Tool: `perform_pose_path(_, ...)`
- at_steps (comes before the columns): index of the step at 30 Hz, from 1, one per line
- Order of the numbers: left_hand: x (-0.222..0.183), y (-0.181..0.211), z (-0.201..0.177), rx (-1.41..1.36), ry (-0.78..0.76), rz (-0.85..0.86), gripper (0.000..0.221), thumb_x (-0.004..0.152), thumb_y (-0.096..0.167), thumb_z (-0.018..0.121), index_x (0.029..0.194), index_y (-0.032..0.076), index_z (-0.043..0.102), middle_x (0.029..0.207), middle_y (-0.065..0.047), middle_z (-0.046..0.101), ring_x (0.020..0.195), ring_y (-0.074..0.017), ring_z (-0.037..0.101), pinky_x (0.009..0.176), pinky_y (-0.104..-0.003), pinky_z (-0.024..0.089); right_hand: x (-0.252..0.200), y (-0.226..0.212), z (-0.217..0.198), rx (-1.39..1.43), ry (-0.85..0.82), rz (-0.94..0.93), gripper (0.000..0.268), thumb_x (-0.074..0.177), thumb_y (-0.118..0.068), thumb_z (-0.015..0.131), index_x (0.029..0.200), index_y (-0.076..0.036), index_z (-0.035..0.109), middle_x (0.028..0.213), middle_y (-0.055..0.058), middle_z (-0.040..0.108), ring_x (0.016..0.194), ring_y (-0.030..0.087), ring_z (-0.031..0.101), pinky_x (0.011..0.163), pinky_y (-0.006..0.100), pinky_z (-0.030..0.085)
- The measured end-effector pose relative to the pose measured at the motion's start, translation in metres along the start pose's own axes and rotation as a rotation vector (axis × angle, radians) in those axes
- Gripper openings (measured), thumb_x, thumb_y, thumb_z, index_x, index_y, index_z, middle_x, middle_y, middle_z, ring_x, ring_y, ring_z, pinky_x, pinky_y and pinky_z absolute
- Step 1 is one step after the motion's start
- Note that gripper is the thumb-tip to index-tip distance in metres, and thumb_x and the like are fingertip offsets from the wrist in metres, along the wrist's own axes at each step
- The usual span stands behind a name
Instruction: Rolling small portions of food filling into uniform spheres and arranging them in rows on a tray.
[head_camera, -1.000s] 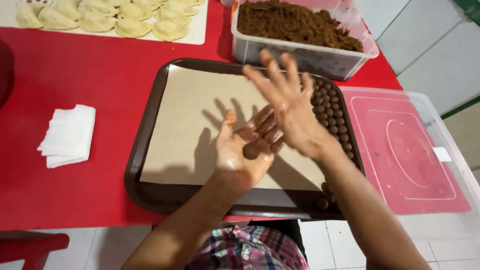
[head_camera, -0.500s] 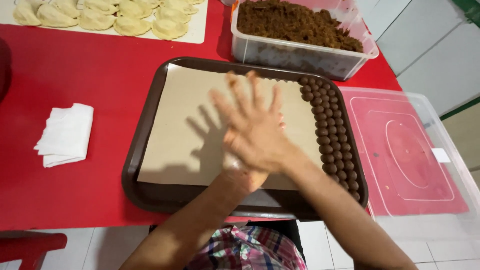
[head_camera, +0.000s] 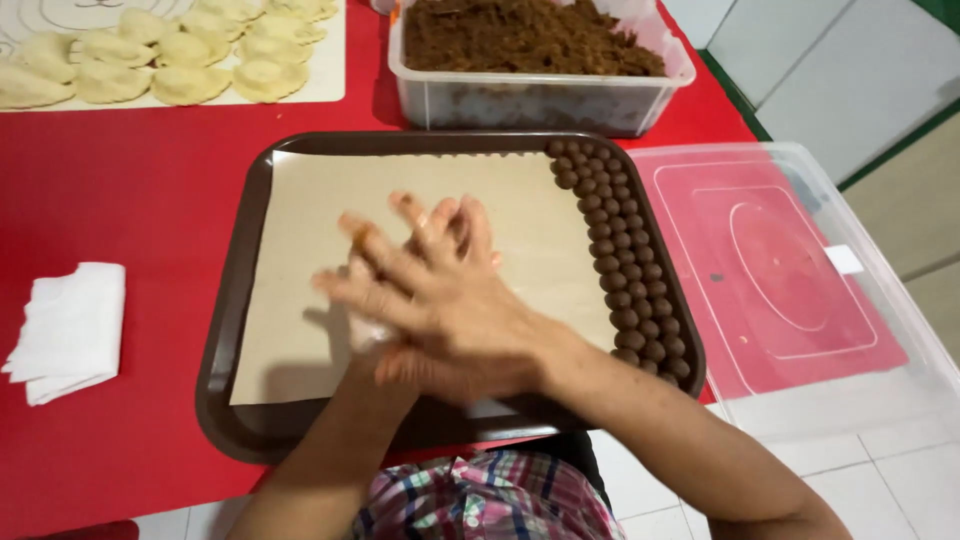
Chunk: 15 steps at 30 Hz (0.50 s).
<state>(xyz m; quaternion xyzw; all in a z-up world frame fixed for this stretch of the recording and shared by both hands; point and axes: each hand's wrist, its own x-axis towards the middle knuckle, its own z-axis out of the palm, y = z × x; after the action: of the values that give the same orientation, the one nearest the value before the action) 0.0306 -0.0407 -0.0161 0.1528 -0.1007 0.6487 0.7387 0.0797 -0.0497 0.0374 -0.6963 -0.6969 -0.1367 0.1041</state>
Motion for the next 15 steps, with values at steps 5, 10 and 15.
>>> perform_pose_path(5, 0.008, 0.009, -0.017, -0.052, 0.158, -0.543, 0.074, 0.092, 0.062, 0.064, 0.125, 0.015, 0.018, 0.12, 0.007, 0.008, 0.109, -0.0376, 0.012, 0.084, -0.064, 0.026, 0.005, 0.0, 0.007, 0.077, -0.051, 0.102, 0.081, 0.095, -0.067, -0.004, 0.167, -0.033, 0.01, 0.172, 0.014, -0.008, 0.157, 0.045, -0.012, 0.111, 0.083, -0.011)
perform_pose_path(10, 0.03, 0.02, -0.029, -0.109, 0.297, -0.976, 0.054, 0.096, 0.065, 0.056, 0.094, 0.011, 0.055, 0.077, 0.001, 0.042, 0.071, -0.0238, 0.046, 0.063, -0.041, 0.04, -0.017, 0.012, -0.019, 0.287, -0.054, -0.022, 0.085, 0.101, -0.046, 0.064, 0.167, -0.029, 0.012, 0.174, 0.015, -0.008, 0.16, 0.044, -0.013, 0.117, 0.079, -0.014)
perform_pose_path(15, 0.027, -0.018, 0.014, 0.067, 0.75, -1.13, 0.051, 0.091, 0.064, 0.063, 0.086, 0.014, 0.063, 0.086, -0.005, 0.062, 0.093, -0.0288, 0.065, 0.088, -0.046, 0.052, -0.008, 0.048, -0.026, 0.337, 0.017, 0.162, 0.097, 0.087, -0.076, -0.017, 0.166, -0.032, 0.018, 0.174, 0.007, -0.006, 0.157, 0.041, -0.018, 0.116, 0.075, -0.018)
